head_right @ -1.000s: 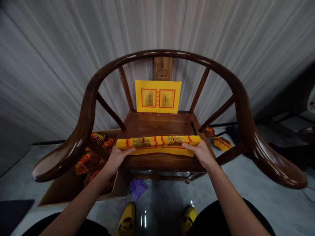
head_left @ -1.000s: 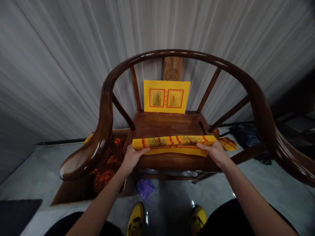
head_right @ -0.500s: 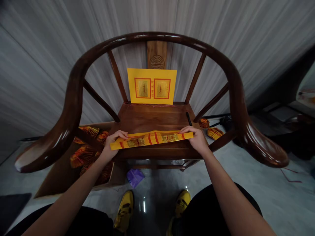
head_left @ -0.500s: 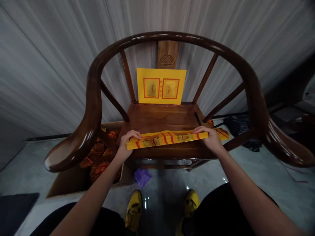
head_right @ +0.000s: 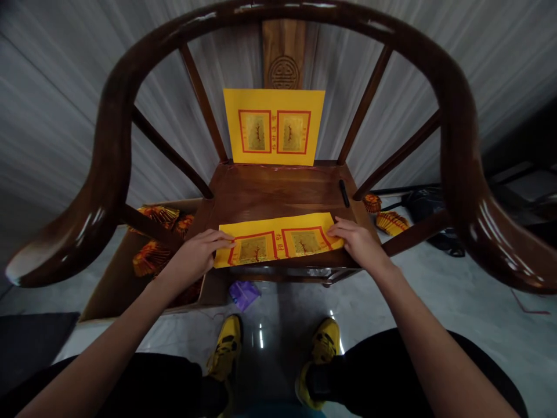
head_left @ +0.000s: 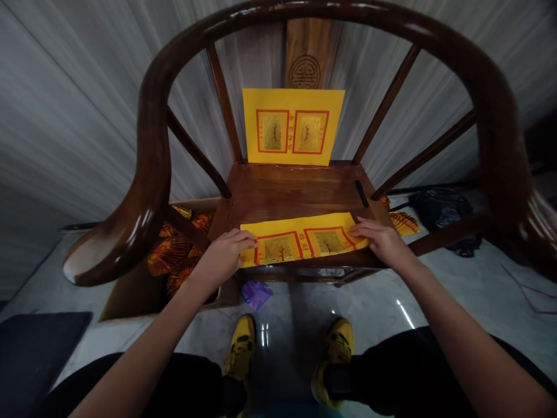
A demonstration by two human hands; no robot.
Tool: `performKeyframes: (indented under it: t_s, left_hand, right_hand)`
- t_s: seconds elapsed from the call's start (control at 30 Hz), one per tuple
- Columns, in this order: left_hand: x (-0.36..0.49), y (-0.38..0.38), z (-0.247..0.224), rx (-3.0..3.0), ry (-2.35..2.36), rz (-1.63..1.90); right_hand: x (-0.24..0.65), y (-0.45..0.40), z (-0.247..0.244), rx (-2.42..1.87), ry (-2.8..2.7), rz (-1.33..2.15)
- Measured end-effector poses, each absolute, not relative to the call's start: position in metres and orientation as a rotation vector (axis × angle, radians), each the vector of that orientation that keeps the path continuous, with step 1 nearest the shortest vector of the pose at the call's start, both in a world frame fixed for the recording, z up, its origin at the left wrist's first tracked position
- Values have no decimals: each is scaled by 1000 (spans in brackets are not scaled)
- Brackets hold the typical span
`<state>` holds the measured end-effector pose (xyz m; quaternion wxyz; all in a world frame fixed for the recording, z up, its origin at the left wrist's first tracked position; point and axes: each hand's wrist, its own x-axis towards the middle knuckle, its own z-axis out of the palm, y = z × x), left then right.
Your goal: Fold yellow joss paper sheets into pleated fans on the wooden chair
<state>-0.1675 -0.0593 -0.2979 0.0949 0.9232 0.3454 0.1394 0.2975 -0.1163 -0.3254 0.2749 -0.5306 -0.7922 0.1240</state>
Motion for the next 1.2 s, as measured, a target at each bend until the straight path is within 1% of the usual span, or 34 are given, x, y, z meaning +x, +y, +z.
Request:
performKeyframes:
  t_s: [0.07, 0.13, 0.27, 0.37, 0.47, 0.57, 0.77, 0.93, 1.1, 1.2]
  left_hand:
    - [-156, -68, -290, 2725, 1184, 406]
    - [-141, -76, -282, 2721, 1368, 377]
    - [-113, -85, -273, 2699, 1549, 319]
    - [-96, -88, -269, 2600, 1624, 313]
    - [-80, -87, -267, 2508, 1724, 314]
    - [-66, -82, -267, 2546, 1750, 290]
    - [-46, -74, -278, 2695, 1787, 158]
    - [-26, -77, -288, 2647, 1838, 252]
    - [-6, -76, -304, 2677, 1492, 495]
    - [-2, -74, -315, 2719, 1286, 563]
  right_hand:
    - [297, -112, -309, -1509, -2223, 388]
    - [288, -107, -291, -1704, -2252, 363]
    - [234, -101, -268, -2131, -2151, 195]
    - [178, -103, -266, -2379, -2056, -9]
    - [133, -105, -274, -2453, -1958, -106]
    - [113, -108, -284, -2552, -1847, -149]
    - [115, -113, -300, -2616, -1835, -165]
    - [119, -117, -313, -2589, -1795, -174]
    - [120, -122, -325, -2518, -1742, -220]
    - [119, -123, -327, -2505, -1729, -229]
